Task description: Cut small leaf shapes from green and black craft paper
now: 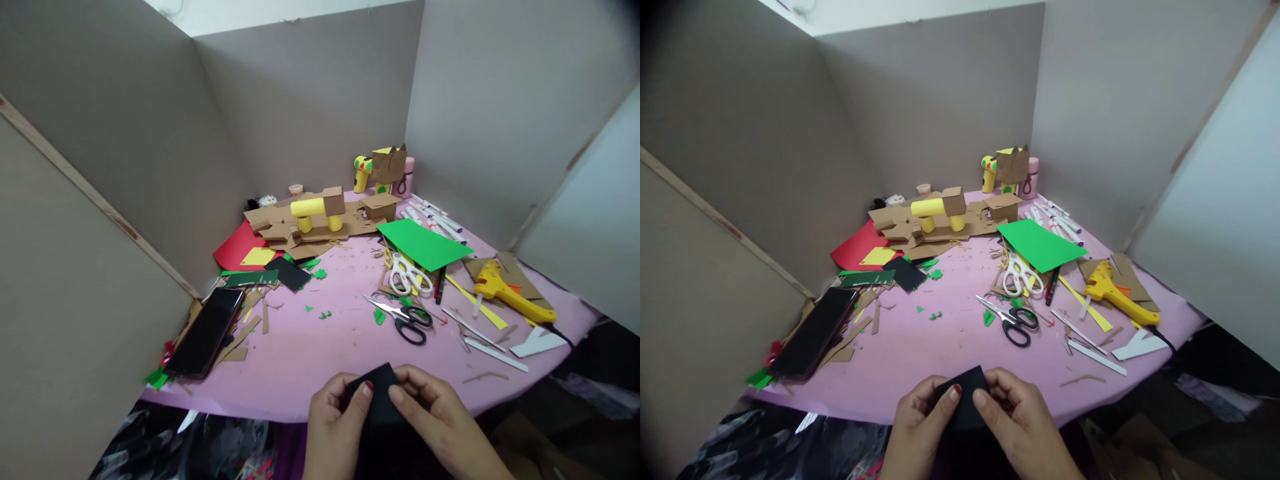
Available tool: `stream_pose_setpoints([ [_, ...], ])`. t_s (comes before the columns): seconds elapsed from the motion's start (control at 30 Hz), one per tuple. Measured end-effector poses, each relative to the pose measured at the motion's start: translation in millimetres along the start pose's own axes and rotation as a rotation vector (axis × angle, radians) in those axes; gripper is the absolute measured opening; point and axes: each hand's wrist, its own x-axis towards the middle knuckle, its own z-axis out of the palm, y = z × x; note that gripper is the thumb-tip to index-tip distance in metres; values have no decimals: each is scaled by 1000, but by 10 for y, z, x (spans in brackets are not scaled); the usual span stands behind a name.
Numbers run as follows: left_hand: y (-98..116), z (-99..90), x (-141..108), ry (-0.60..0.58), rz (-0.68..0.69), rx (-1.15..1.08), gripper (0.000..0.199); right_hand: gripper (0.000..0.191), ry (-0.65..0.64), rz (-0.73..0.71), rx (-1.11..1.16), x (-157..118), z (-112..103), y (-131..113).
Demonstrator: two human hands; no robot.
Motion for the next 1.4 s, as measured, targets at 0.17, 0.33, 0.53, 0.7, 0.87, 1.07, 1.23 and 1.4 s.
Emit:
stream_pose_setpoints([
  [0.17,-109,-8,29,57,-4,-111,27,31,-17,25,16,9,42,21],
  [0.33,-124,-2,40,-13,-2,-150,25,32,27,46,79,3,43,94],
  [0.53,-182,-49,29,-140,1,-32,25,28,43,67,100,-3,31,121],
  [0.7,-228,-102,71,-214,-51,-57,28,27,-6,75,143,-3,21,115],
  [0.87,-226,-103,88,-185,-47,-42,34,28,-6,104,134,7,17,148],
  [1.07,-277,-108,90,-45,-52,-61,37,29,-19,121,98,13,22,169],
  [1.23,-184,-108,83,2,-49,-66,36,34,-49,126,93,2,39,181],
  [1.4,-70,-134,67,-60,16,1,33,34,-46,99,87,7,40,161],
])
